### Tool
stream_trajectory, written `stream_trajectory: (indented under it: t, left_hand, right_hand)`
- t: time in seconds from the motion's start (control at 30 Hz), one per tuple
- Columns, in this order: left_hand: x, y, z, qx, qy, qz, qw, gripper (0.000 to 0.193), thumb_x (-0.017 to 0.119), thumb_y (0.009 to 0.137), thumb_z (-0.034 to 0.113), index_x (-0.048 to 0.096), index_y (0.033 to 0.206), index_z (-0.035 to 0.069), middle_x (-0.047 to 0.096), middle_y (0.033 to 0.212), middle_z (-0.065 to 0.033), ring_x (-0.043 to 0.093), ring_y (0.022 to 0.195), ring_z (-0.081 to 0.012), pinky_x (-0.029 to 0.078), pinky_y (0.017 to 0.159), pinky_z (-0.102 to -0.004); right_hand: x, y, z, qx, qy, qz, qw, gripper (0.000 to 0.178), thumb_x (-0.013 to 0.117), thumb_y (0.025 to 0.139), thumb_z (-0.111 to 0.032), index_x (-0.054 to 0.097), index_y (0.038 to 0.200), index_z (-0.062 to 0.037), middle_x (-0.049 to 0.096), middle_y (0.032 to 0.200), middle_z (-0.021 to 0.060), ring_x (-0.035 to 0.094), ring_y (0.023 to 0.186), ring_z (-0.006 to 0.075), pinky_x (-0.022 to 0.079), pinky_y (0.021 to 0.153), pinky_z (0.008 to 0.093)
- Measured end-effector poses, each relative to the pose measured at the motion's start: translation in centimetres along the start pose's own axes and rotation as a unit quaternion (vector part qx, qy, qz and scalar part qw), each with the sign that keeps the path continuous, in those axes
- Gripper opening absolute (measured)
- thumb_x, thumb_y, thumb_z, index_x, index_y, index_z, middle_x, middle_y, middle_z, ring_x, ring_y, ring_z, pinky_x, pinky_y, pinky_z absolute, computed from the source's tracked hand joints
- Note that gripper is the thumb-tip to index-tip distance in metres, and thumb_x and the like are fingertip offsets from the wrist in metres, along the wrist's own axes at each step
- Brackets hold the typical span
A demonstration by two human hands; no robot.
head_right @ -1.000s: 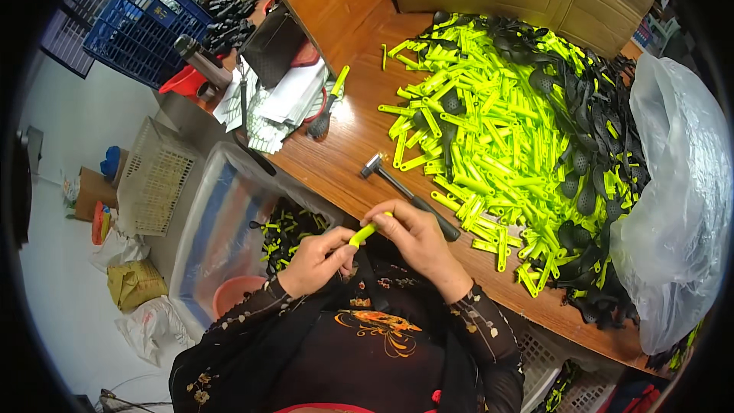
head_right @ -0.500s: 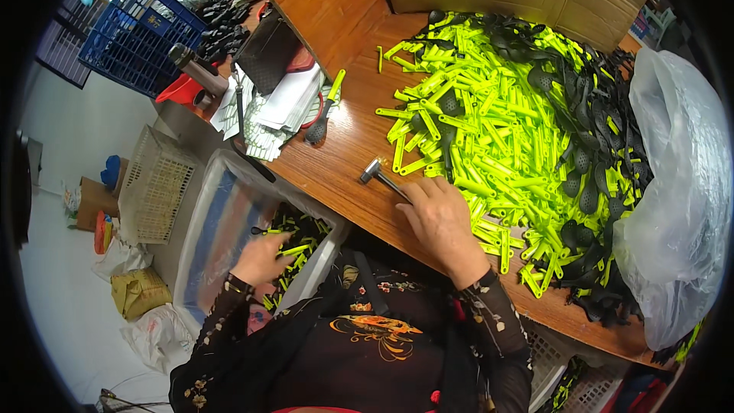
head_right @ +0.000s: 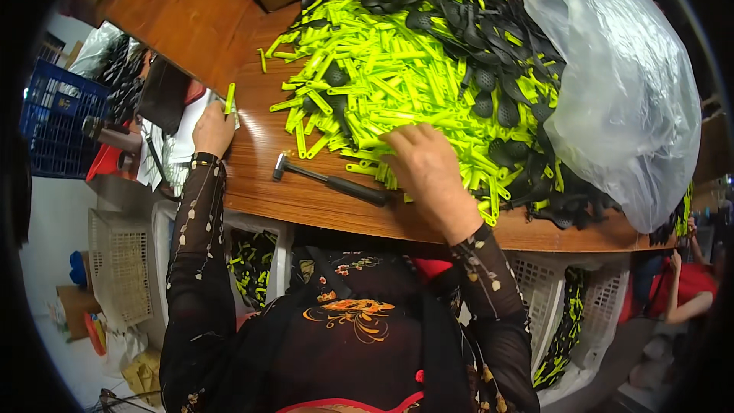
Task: Assemble plastic toy components by joining black and yellow parts together.
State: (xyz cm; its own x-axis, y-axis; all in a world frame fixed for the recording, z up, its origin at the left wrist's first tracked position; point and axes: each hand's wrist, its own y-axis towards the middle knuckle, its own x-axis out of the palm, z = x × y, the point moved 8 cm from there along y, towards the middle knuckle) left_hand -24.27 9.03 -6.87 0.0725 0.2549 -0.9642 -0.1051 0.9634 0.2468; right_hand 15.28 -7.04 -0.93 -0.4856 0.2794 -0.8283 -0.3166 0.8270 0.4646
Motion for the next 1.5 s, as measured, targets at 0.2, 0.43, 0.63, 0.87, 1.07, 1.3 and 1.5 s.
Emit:
stream_trajectory:
  t: [0.2, 0.43, 0.63, 0.87, 1.07, 1.3, 1.5]
  left_hand:
    - [-3.8, -4.8, 0.3, 0.089, -0.159, 0.083, 0.98, 0.018, 0.069, 0.095, 0.016, 0.064, 0.105, 0.002, 0.068, 0.097, -0.0179, 0.065, 0.087, -0.0385, 0.052, 0.077, -0.0459]
    - [-4.0, -27.2, -12.2, -0.159, -0.316, 0.091, 0.931, 0.018, 0.076, 0.093, 0.015, 0.064, 0.103, 0.005, 0.057, 0.075, -0.0035, 0.054, 0.065, -0.0156, 0.046, 0.062, -0.0331]
    - [6.0, -37.0, -17.9, -0.204, -0.079, -0.163, 0.962, 0.029, 0.077, 0.085, 0.025, 0.068, 0.107, 0.007, 0.073, 0.09, -0.013, 0.07, 0.087, -0.0359, 0.055, 0.079, -0.0449]
    - [-8.4, -18.2, 1.3, -0.024, -0.429, 0.003, 0.903, 0.014, 0.064, 0.103, 0.01, 0.069, 0.109, -0.001, 0.069, 0.095, -0.0037, 0.063, 0.083, -0.0063, 0.051, 0.073, -0.0239]
    - [-6.3, -9.2, 20.4, 0.347, -0.302, 0.002, 0.888, 0.021, 0.062, 0.091, 0.005, 0.069, 0.111, 0.008, 0.068, 0.105, -0.0103, 0.066, 0.101, -0.0299, 0.051, 0.087, -0.0411]
    - [-4.4, -7.4, 24.0, 0.487, -0.163, 0.033, 0.857, 0.023, 0.08, 0.077, 0.012, 0.071, 0.097, 0.014, 0.061, 0.097, -0.0019, 0.059, 0.098, -0.0245, 0.044, 0.083, -0.0412]
    - [-3.7, -8.8, 25.0, 0.499, -0.196, 0.036, 0.843, 0.023, 0.076, 0.08, 0.013, 0.066, 0.101, 0.011, 0.063, 0.114, -0.0057, 0.058, 0.116, -0.0268, 0.042, 0.099, -0.0438]
  right_hand:
    - [1.3, 0.1, 3.7, -0.019, -0.053, -0.001, 0.998, 0.009, 0.073, 0.083, -0.014, 0.071, 0.092, -0.0157, 0.067, 0.091, 0.0006, 0.062, 0.087, 0.0242, 0.046, 0.075, 0.0384]
    - [0.6, 0.6, 3.9, -0.005, -0.017, 0.007, 1.0, 0.014, 0.078, 0.083, -0.015, 0.069, 0.093, -0.0114, 0.067, 0.091, 0.0041, 0.062, 0.088, 0.0273, 0.047, 0.076, 0.04]
    - [1.4, 1.2, 3.1, -0.038, -0.02, -0.01, 0.999, 0.018, 0.08, 0.082, -0.02, 0.068, 0.092, -0.011, 0.068, 0.096, 0.0038, 0.061, 0.09, 0.0276, 0.046, 0.081, 0.0396]
    - [0.8, -0.3, 2.8, 0.001, 0.042, 0.017, 0.999, 0.014, 0.076, 0.087, -0.009, 0.068, 0.098, -0.0076, 0.069, 0.089, 0.0101, 0.065, 0.087, 0.0308, 0.049, 0.082, 0.0417]
    - [0.2, -1.6, 0.9, -0.007, 0.098, 0.041, 0.994, 0.028, 0.07, 0.089, -0.004, 0.071, 0.116, -0.0117, 0.072, 0.086, 0.0113, 0.068, 0.081, 0.0317, 0.053, 0.072, 0.0424]
    - [-1.2, -3.7, 1.9, 0.032, 0.127, 0.024, 0.991, 0.029, 0.07, 0.09, -0.003, 0.071, 0.118, -0.0105, 0.074, 0.096, 0.0122, 0.07, 0.087, 0.0315, 0.053, 0.075, 0.0417]
    - [0.9, -4.8, 5.1, 0.222, 0.412, 0.088, 0.879, 0.019, 0.061, 0.103, -0.007, 0.064, 0.121, -0.0002, 0.075, 0.101, 0.0094, 0.071, 0.095, 0.0155, 0.054, 0.083, 0.0286]
